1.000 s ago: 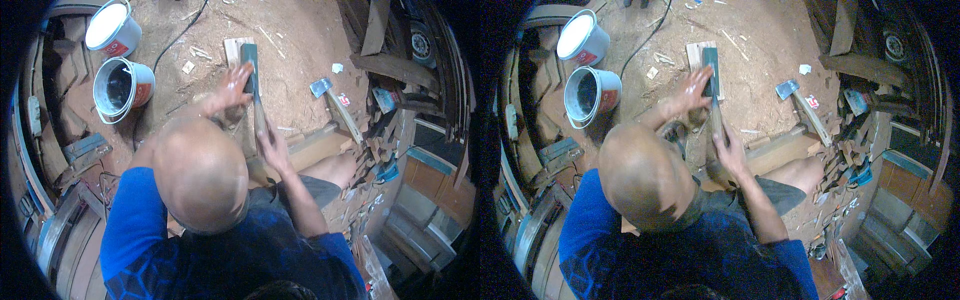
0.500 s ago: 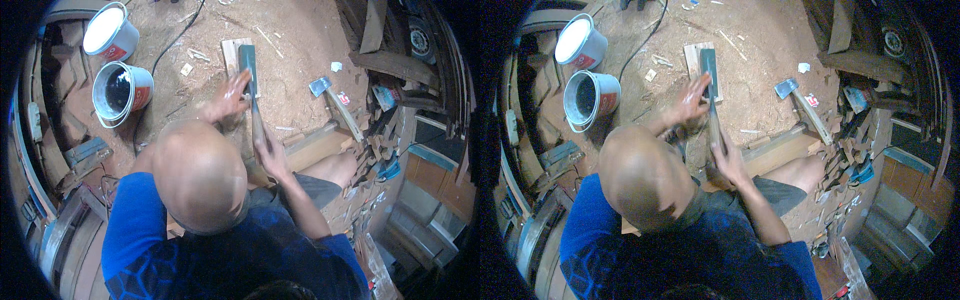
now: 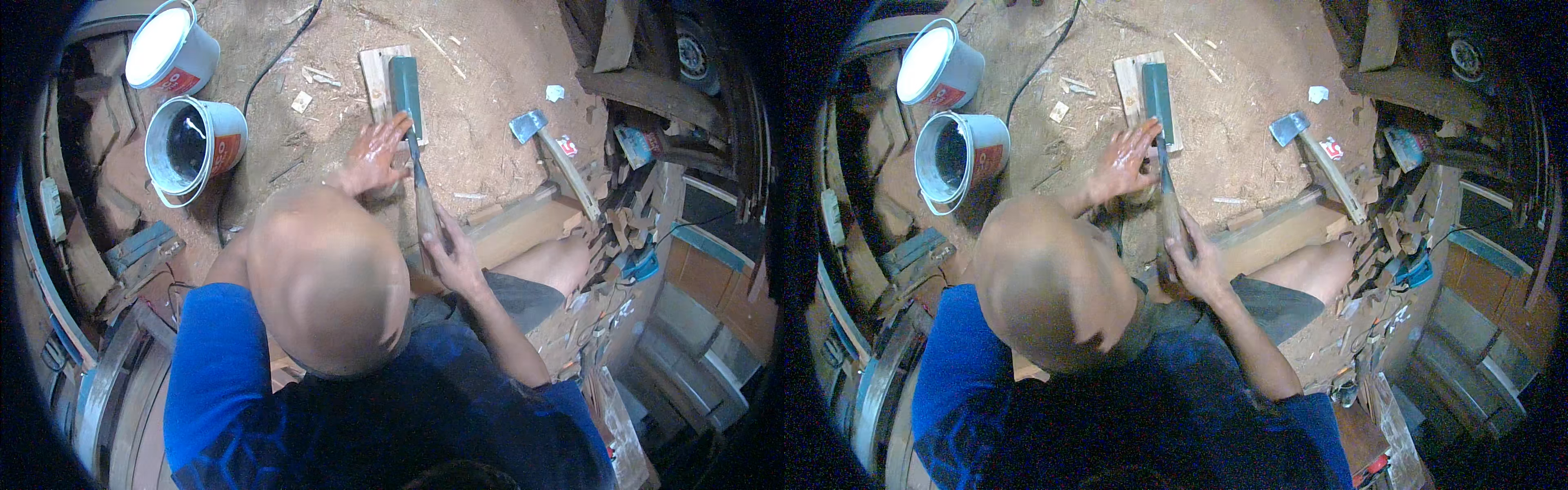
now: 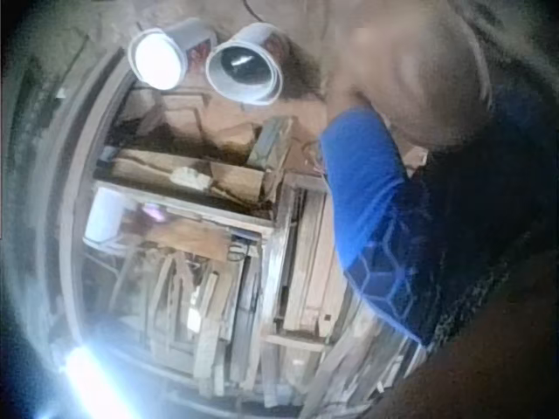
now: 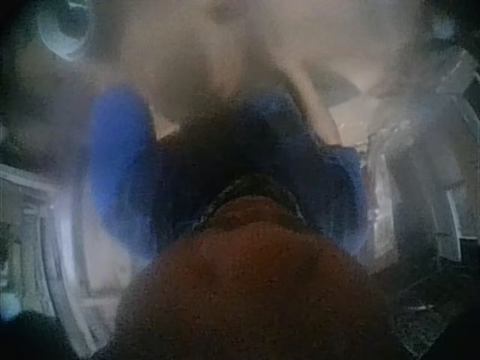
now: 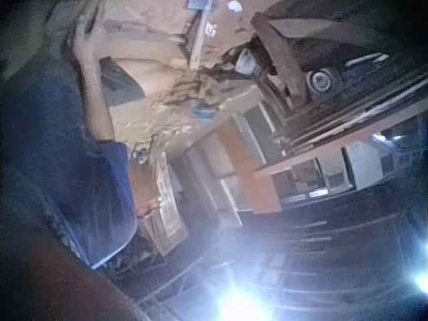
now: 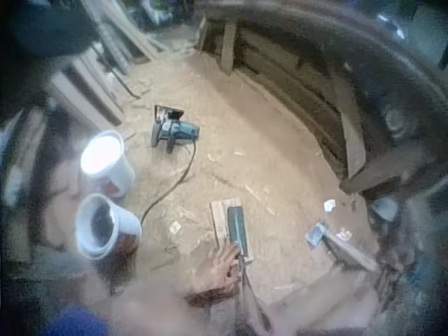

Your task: The person retrieves a chisel and a sharpening stone, then sits on the floor to sharpen the chisel. They apply water from a bucket to the stone and rub the chisel blade against it repeatedly, checking the edge periodically.

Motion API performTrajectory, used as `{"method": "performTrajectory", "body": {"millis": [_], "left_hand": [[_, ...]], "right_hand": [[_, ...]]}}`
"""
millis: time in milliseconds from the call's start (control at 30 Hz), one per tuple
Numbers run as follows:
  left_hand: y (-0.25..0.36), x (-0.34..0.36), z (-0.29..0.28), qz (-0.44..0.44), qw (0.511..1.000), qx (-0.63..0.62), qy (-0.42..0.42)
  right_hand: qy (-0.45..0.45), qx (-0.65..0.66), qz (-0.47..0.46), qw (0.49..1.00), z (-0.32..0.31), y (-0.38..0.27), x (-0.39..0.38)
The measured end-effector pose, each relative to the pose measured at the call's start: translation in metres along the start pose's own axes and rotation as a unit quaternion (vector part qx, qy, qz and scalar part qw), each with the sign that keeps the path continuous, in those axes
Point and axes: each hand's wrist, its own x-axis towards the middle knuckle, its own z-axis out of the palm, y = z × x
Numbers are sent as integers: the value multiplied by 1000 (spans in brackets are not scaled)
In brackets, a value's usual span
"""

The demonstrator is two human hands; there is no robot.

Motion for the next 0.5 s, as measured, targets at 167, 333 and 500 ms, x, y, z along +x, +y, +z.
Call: {"method": "performTrajectory", "body": {"millis": [167,333,500], "left_hand": [[-28,53,-35,-25,997,72,3],[-13,13,-13,35,999,11,29],[10,-4,2,15,1000,-21,-12]], "right_hand": [[-5,27,8,1000,3,-12,73],[-77,66,164,981,-14,-41,32],[4,0,-3,1000,-5,0,-7]]}}
